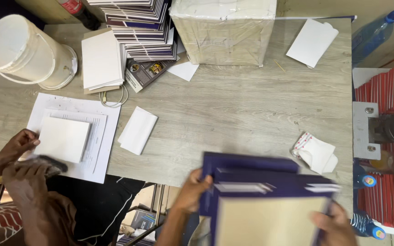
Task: The person inserts white paper sheets into blue book covers one by one. They align the sheets, press them into the covers, and stack the completed books on the table.
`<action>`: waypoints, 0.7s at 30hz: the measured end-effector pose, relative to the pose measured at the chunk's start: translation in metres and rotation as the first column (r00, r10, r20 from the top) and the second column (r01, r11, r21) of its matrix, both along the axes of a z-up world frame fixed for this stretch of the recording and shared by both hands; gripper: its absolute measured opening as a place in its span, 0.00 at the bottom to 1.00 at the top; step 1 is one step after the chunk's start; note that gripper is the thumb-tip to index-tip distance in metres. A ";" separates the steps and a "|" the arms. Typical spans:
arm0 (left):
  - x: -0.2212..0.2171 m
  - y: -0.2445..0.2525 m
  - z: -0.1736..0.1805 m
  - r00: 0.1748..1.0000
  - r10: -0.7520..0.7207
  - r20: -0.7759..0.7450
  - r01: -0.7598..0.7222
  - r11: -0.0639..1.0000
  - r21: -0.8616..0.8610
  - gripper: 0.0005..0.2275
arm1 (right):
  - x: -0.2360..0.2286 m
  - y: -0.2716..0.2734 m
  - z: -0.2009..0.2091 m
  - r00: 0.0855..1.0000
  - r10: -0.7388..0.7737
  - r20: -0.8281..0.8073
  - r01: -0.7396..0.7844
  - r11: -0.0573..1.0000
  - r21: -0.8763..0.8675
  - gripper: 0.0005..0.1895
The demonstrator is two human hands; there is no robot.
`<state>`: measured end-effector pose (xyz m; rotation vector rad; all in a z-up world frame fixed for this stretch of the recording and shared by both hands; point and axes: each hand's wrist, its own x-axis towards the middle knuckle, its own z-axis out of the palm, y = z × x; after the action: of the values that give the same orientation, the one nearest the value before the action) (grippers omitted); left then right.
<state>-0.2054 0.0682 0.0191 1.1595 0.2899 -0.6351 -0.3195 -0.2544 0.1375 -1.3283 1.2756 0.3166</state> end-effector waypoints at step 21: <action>0.029 -0.019 0.106 0.860 -0.404 0.311 0.266 0.876 0.402 0.54 | 0.048 -0.051 -0.151 0.502 0.638 0.584 -0.485 0.767 -0.420 0.53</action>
<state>-0.1759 0.0490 0.1254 1.6714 -0.1598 -0.6610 -0.2711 -0.3053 -0.0136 -1.8019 0.1735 0.0918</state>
